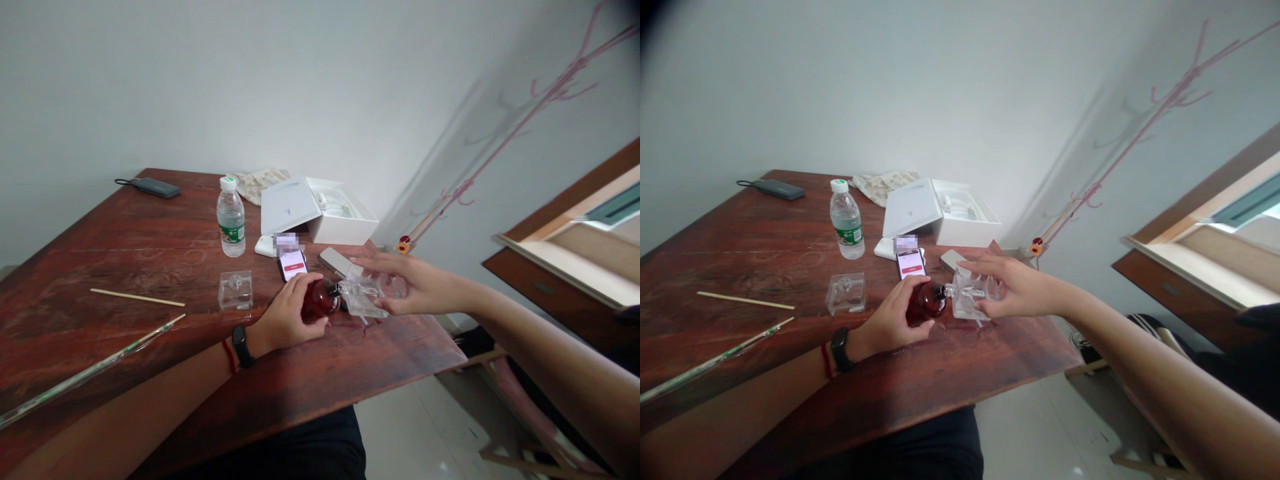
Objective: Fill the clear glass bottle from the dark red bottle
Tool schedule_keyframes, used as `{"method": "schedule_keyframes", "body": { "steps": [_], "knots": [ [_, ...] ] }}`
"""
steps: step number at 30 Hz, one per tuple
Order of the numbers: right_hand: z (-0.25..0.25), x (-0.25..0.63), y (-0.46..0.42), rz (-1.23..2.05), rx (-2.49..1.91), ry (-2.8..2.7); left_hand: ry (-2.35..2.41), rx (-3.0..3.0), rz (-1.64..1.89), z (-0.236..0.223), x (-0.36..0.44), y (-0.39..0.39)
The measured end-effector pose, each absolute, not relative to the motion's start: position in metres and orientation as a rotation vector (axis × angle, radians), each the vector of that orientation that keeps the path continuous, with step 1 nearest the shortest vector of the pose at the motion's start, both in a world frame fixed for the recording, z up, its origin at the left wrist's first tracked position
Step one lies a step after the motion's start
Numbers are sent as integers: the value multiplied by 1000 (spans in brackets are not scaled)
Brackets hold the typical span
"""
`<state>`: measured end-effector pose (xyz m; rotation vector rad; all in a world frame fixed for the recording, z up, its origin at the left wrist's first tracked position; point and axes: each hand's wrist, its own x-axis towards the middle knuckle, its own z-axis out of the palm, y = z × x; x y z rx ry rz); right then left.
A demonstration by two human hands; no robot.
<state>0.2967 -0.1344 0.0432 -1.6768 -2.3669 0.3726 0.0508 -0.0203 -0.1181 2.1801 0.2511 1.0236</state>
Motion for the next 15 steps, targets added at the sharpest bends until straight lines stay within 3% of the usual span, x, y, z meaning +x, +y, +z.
{"method": "schedule_keyframes", "body": {
  "steps": [15],
  "knots": [
    [42,300,-134,379,-1703,-2388,259,2179,1016,-119,51,-20]
  ]
}}
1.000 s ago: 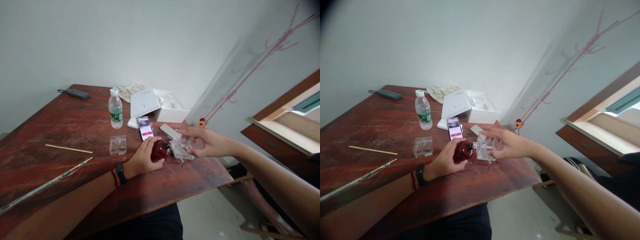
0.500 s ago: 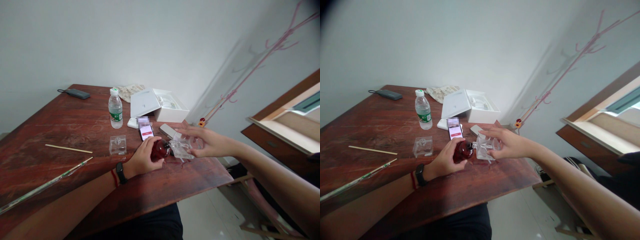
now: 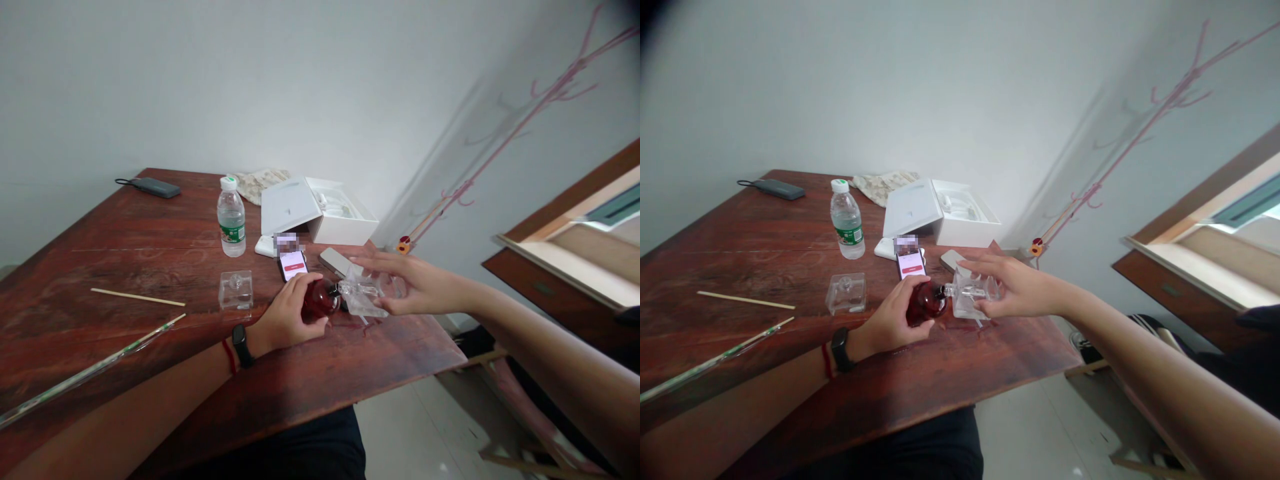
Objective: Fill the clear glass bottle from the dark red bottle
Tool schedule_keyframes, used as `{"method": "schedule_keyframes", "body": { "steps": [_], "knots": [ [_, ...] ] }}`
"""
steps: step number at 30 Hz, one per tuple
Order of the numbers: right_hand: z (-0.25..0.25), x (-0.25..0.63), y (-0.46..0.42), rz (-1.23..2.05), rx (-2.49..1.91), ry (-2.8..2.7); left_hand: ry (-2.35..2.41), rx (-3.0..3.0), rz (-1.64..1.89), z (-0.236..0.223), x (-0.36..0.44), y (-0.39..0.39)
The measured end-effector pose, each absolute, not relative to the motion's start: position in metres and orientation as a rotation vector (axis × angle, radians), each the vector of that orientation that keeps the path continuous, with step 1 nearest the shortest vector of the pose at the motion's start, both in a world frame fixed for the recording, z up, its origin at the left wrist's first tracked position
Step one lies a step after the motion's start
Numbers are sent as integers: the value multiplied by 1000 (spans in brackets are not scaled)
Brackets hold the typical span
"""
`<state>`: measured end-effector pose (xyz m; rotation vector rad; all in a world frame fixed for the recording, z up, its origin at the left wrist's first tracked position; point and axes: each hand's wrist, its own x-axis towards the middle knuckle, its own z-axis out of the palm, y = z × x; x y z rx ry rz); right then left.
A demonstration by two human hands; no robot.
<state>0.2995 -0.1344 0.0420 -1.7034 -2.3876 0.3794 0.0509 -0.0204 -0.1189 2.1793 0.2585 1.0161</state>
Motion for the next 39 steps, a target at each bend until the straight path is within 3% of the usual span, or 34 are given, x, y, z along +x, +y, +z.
{"method": "schedule_keyframes", "body": {
  "steps": [39],
  "knots": [
    [52,290,-132,408,-1773,-2438,244,2187,1019,-119,50,-18]
  ]
}}
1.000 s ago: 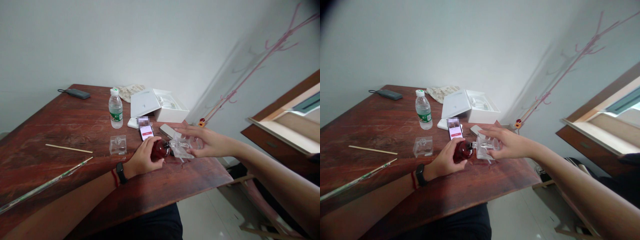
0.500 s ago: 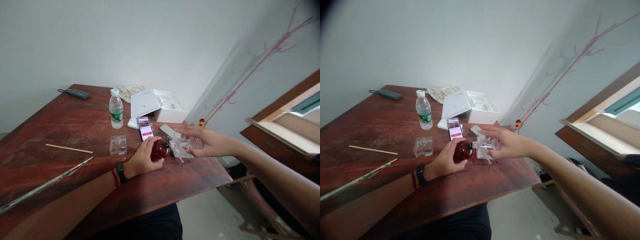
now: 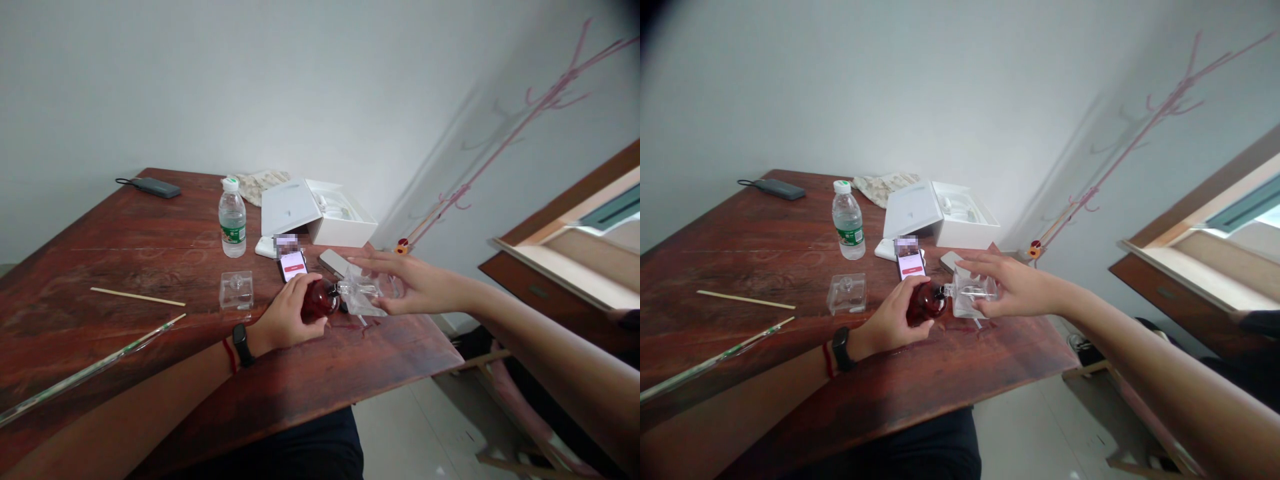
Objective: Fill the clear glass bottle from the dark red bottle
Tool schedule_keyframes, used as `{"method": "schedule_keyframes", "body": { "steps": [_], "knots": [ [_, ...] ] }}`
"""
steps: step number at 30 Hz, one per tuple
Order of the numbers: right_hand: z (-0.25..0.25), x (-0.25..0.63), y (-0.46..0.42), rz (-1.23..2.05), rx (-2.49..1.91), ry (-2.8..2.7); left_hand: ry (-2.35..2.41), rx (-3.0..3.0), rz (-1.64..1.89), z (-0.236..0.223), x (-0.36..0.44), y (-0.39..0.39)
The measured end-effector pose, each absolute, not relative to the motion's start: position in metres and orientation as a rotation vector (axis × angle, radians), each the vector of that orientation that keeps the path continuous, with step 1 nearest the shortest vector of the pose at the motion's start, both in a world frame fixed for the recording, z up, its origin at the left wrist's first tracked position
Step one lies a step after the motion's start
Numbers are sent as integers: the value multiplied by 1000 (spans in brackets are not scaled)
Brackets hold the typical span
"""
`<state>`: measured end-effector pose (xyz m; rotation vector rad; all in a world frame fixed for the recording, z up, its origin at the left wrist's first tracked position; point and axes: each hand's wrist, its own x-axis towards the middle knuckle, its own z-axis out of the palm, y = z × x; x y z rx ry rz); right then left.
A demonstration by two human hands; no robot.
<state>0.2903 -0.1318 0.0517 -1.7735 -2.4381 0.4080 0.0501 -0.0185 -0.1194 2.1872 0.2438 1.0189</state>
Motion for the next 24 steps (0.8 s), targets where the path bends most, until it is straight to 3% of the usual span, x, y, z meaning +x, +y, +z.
{"method": "schedule_keyframes", "body": {
  "steps": [24],
  "knots": [
    [56,287,-128,396,-1775,-2475,262,2148,1007,-118,49,-20]
  ]
}}
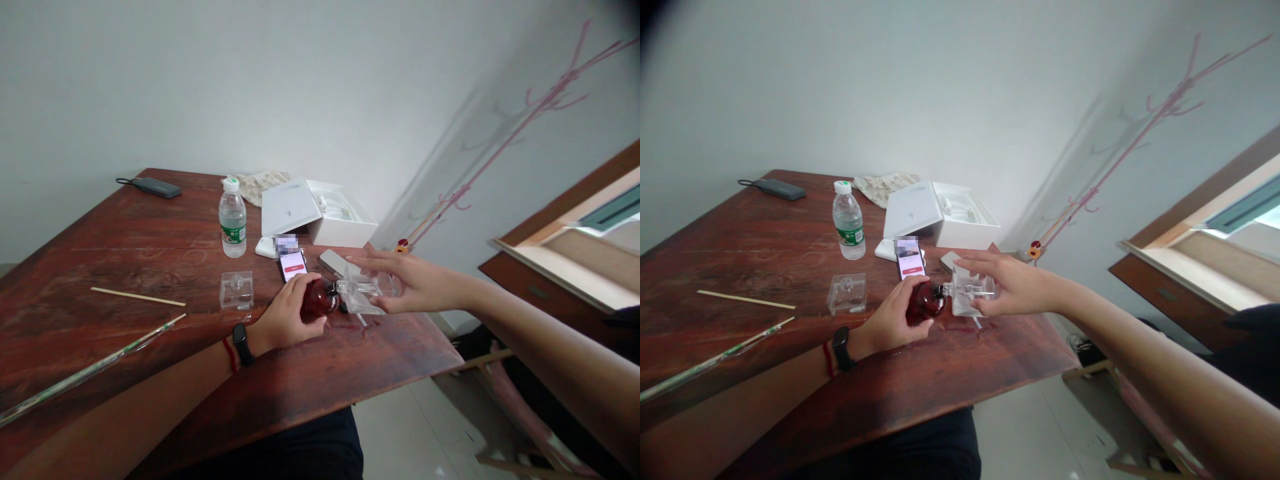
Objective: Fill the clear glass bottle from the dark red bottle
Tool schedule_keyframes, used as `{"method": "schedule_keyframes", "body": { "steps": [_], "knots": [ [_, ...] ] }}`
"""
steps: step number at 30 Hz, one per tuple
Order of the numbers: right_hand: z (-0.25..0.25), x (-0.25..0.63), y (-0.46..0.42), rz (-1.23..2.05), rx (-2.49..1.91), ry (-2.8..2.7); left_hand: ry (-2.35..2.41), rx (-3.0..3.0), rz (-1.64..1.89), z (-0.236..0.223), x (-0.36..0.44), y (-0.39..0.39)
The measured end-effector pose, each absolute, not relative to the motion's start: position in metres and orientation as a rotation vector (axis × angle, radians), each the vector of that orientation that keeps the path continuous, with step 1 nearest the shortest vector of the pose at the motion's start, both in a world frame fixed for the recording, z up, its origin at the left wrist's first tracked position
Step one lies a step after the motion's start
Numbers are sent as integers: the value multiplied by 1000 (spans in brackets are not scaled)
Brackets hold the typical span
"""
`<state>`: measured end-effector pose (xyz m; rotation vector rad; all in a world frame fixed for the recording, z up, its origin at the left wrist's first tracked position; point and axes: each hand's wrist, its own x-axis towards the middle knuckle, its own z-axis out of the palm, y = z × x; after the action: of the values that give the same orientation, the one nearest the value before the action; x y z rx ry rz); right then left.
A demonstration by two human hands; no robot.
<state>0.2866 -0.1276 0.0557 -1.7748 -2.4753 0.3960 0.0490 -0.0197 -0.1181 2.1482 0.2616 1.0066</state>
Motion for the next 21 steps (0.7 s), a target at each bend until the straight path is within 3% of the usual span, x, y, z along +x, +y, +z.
{"method": "schedule_keyframes", "body": {
  "steps": [21],
  "knots": [
    [61,281,-125,379,-1767,-2513,271,2152,1010,-118,49,-19]
  ]
}}
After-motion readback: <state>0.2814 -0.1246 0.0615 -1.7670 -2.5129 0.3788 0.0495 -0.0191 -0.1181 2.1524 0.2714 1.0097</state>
